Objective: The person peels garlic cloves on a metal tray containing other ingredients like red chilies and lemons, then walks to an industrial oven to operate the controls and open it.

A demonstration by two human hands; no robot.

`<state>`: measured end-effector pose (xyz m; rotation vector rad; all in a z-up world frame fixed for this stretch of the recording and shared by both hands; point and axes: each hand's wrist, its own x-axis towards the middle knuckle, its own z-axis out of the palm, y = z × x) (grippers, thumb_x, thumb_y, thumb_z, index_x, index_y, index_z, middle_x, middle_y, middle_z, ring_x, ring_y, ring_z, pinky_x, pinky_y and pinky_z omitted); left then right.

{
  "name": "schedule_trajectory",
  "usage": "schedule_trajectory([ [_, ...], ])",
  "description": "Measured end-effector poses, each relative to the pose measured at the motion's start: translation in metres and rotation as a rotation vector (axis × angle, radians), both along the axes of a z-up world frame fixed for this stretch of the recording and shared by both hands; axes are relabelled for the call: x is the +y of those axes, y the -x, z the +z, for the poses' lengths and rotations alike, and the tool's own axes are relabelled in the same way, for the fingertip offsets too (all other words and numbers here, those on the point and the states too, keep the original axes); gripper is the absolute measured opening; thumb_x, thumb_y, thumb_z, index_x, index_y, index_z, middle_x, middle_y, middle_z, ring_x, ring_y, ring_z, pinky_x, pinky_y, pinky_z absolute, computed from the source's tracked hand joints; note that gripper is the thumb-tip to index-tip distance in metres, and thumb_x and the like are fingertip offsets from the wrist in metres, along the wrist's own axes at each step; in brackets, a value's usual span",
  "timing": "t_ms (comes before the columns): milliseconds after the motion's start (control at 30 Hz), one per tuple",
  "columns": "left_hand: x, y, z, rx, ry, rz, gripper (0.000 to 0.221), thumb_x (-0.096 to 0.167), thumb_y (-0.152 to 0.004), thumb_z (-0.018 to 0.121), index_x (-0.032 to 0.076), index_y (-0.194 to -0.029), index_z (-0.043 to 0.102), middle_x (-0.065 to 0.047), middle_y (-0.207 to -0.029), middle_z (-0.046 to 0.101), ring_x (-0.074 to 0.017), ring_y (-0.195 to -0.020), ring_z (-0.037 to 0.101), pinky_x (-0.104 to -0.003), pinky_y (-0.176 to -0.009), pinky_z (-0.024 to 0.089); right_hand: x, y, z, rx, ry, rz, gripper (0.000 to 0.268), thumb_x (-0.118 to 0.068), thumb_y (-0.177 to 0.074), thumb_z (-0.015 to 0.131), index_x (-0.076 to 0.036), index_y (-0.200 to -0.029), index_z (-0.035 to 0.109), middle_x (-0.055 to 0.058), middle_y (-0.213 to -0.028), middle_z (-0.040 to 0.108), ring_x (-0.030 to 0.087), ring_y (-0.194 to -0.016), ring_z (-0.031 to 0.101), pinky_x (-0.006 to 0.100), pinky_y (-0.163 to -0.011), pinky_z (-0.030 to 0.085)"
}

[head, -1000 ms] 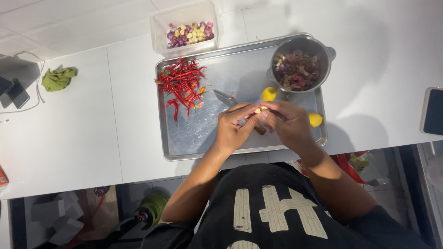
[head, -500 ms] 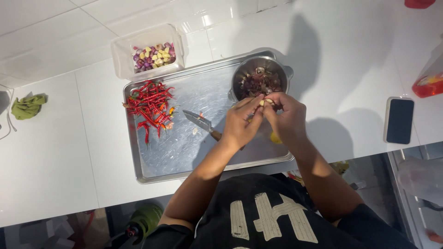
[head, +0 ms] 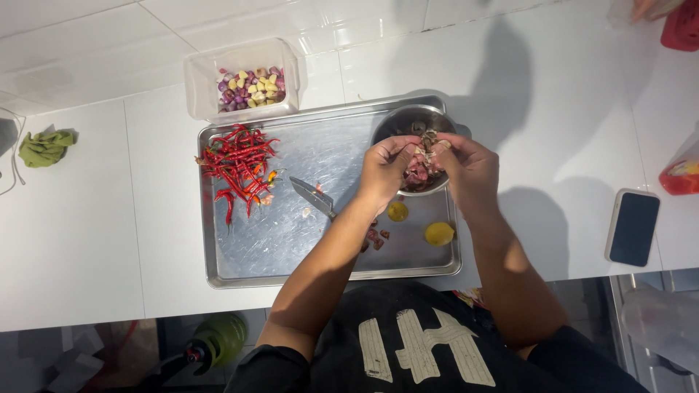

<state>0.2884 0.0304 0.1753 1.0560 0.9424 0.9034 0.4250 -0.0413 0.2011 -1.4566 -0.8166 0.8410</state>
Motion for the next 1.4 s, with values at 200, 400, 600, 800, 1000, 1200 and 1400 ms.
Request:
schedule_trajectory([
  [200,-0.001,0.003,-0.005,0.164,-0.144,-0.012,0.016,0.002,-0.098,0.068,0.005,-0.110,0.077,-0.012,-0.090,0.077,-0.0141,-0.085,0.071,-0.030,-0.076,0.062,-0.001,-0.005,0.009,-0.078,-0.009,0.066,0.031,-0.004,-0.098,0.069,0.001,-0.128,0.070,0.018,-0.095,0.070,0.016,-0.095,0.065,0.034,-0.084,0.056],
  [400,-0.004,-0.006,-0.018,0.012,0.073,0.065,0.016,0.009,-0.097,0.072,0.003,-0.112,0.075,-0.012,-0.096,0.078,-0.0147,-0.083,0.076,-0.019,-0.066,0.063,-0.003,-0.018,-0.009,-0.377,-0.086,0.161,0.023,-0.009,-0.095,0.082,-0.008,-0.117,0.078,0.012,-0.095,0.067,0.024,-0.090,0.071,0.032,-0.076,0.059],
  [600,-0.012,-0.006,-0.009,0.007,0.074,0.099,0.017,0.011,-0.095,0.077,0.000,-0.107,0.076,-0.016,-0.095,0.078,-0.0156,-0.082,0.075,-0.024,-0.072,0.062,-0.004,-0.011,-0.006,-0.671,-0.061,0.170,0.012,-0.016,-0.104,0.072,-0.006,-0.106,0.078,0.010,-0.097,0.063,0.028,-0.089,0.069,0.035,-0.070,0.059],
  [800,-0.009,-0.002,-0.010,0.079,0.034,0.047,0.014,0.012,-0.095,0.076,0.005,-0.107,0.077,-0.010,-0.090,0.078,-0.0102,-0.074,0.071,-0.019,-0.057,0.060,-0.006,-0.011,-0.013,-0.727,-0.088,0.173,0.010,-0.017,-0.104,0.071,-0.008,-0.101,0.075,0.006,-0.094,0.063,0.028,-0.090,0.069,0.036,-0.070,0.059],
  [1000,-0.002,0.013,-0.004,0.171,-0.037,-0.141,0.020,0.005,-0.093,0.074,0.003,-0.113,0.074,-0.015,-0.093,0.078,-0.0170,-0.080,0.075,-0.025,-0.063,0.062,-0.001,-0.007,-0.030,-0.884,-0.063,0.129,0.010,-0.014,-0.105,0.065,-0.007,-0.100,0.069,0.007,-0.095,0.060,0.029,-0.093,0.069,0.038,-0.073,0.058],
  [1200,0.038,0.060,0.028,0.436,-0.407,-0.028,0.029,0.002,-0.082,0.074,0.005,-0.111,0.074,-0.014,-0.083,0.077,-0.0294,-0.081,0.077,-0.039,-0.073,0.063,0.004,-0.007,-0.024,-0.941,0.071,0.086,0.012,-0.012,-0.107,0.065,-0.005,-0.098,0.069,0.006,-0.095,0.059,0.030,-0.091,0.070,0.036,-0.077,0.059],
  [1400,0.204,0.166,0.008,1.082,-0.955,0.191,0.016,-0.004,-0.083,0.066,0.006,-0.072,0.070,-0.013,-0.071,0.068,-0.0312,-0.064,0.063,-0.044,-0.058,0.047,0.016,-0.014,-0.053,-1.021,0.156,0.210,0.010,0.001,-0.094,0.067,0.000,-0.096,0.076,0.013,-0.092,0.061,0.029,-0.074,0.062,0.040,-0.062,0.054],
])
